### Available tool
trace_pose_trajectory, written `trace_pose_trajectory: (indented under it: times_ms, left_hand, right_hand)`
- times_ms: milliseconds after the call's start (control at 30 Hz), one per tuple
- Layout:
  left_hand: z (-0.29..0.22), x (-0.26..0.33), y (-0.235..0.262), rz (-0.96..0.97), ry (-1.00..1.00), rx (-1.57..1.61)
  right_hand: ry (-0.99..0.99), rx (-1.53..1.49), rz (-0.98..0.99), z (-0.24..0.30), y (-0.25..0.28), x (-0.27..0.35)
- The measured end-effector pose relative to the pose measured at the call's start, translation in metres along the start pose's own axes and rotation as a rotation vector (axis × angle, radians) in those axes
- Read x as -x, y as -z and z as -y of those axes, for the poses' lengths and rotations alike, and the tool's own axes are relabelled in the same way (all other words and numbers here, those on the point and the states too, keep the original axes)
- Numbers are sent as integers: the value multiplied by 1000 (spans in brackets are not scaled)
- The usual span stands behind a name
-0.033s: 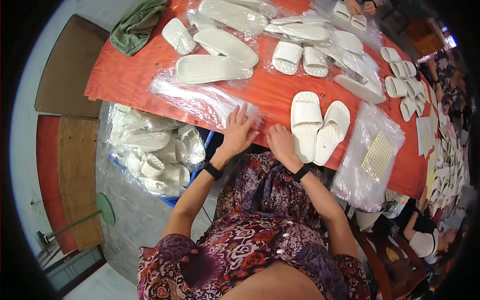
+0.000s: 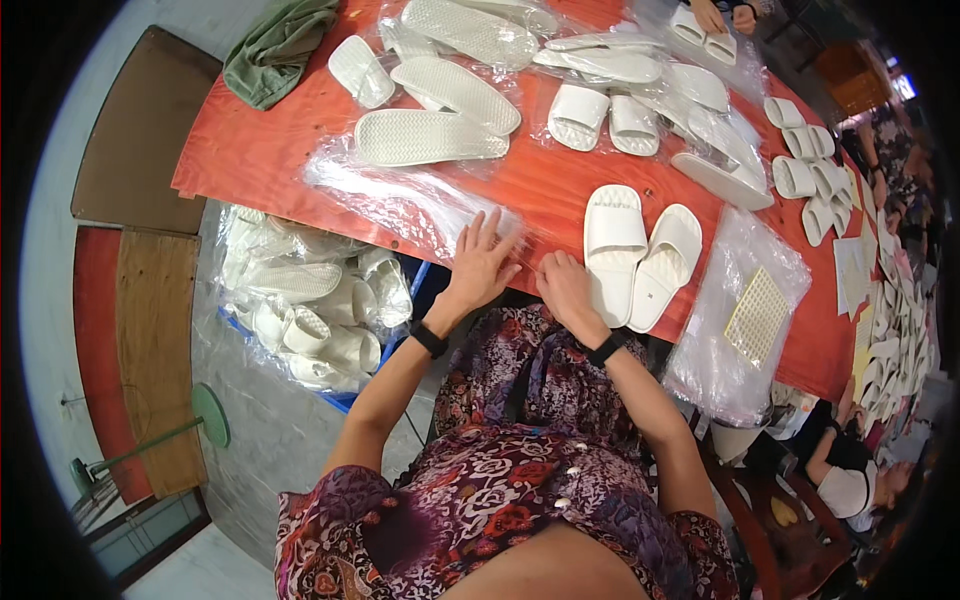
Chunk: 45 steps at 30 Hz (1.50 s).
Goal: The recorder gathers finished slippers from the table and places them into plastic bags for packaging.
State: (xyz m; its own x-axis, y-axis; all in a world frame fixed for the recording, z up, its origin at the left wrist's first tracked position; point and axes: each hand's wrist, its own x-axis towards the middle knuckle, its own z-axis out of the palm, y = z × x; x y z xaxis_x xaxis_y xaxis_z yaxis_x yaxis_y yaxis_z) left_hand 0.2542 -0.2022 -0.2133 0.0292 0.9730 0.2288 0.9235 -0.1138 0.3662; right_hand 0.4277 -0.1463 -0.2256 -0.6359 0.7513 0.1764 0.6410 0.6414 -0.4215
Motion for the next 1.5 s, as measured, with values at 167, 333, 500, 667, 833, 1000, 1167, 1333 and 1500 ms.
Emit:
trace_pose_trajectory:
  times_ms: [167, 333, 500, 667, 833, 1000, 1167, 1333, 1500]
  left_hand:
    - [8, 9, -16, 42, 1, -52]
    - [8, 8, -18, 27, 12, -37]
    - [9, 9, -19, 46, 21, -46]
    - [9, 10, -20, 44, 20, -38]
    - [7, 9, -22, 39, 8, -43]
    - [9, 9, -24, 47, 5, -54]
    - [11, 9, -24, 86, 18, -61]
    - [-15, -1, -1, -17, 33, 121]
    - [-61, -14, 30, 607, 344, 849]
  right_hand:
    - [-91, -30, 119, -4, 31, 30]
    - [-129, -73, 85, -27, 73, 86]
    - [-278, -152, 184, -22, 125, 107]
    - [-405, -219, 130, -34, 146, 123]
    - [-540, -432, 50, -62, 171, 151]
    - [-601, -382, 20, -73, 197, 174]
    - [-587, -679, -352, -41, 224, 167]
    - [-582, -592, -308, -21, 226, 165]
    - [-376, -517, -125, -1, 232, 148]
